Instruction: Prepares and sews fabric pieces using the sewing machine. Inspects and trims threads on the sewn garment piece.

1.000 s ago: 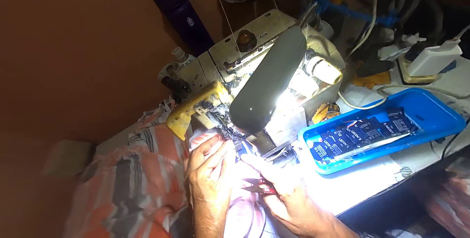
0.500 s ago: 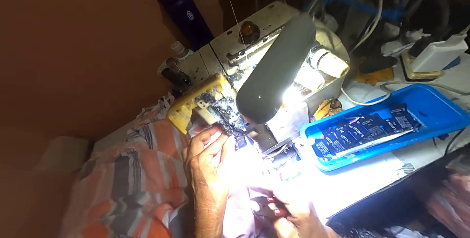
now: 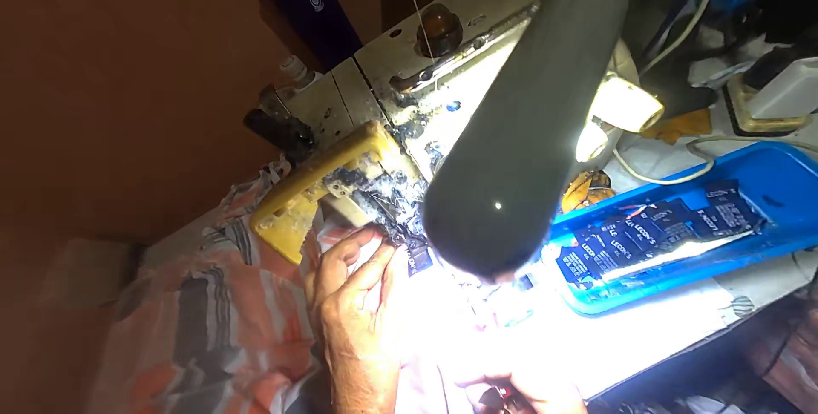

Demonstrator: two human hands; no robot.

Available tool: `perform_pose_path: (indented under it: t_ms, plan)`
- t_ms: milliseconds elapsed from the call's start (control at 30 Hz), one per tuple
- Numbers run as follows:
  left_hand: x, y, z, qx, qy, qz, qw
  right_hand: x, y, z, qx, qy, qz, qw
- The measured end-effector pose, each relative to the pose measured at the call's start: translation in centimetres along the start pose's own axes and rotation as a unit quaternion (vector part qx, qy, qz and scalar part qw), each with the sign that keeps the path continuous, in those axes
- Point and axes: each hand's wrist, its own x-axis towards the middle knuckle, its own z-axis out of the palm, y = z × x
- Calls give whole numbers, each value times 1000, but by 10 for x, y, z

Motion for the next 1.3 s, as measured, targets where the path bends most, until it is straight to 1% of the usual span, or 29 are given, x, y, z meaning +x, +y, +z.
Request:
perform_pose_path:
  t_ms: [167, 267, 333, 433, 533, 633, 1067, 1167, 1300]
  plan:
    - [-1, 1, -1, 5, -4, 2, 1000, 1, -1, 1, 14, 12, -2, 1000]
    - [-1, 2, -1, 2, 2, -3, 1000, 2, -1, 1, -8, 10, -3, 1000]
    - [-2, 3, 0, 12, 8, 0, 1000, 0, -3, 4, -22, 3, 22, 1000]
    - [-3, 5, 0, 30, 11, 7, 999, -2, -1, 9, -6, -18, 49, 999]
    - [-3, 6, 0, 32, 10, 4, 999, -1, 1, 7, -11, -2, 30, 999]
    - [-3, 8, 0, 41, 10, -9, 999, 1, 4, 2, -1, -6, 18, 1000]
    - [-7, 20, 2, 80, 13, -35, 996, 1, 9, 5, -16, 1, -6, 1000]
    - [-7, 20, 1, 72, 14, -39, 997, 0, 11, 6, -17, 10, -13, 1000]
    - [-6, 13, -3, 55, -6, -29, 998, -2, 15, 2, -33, 17, -31, 999]
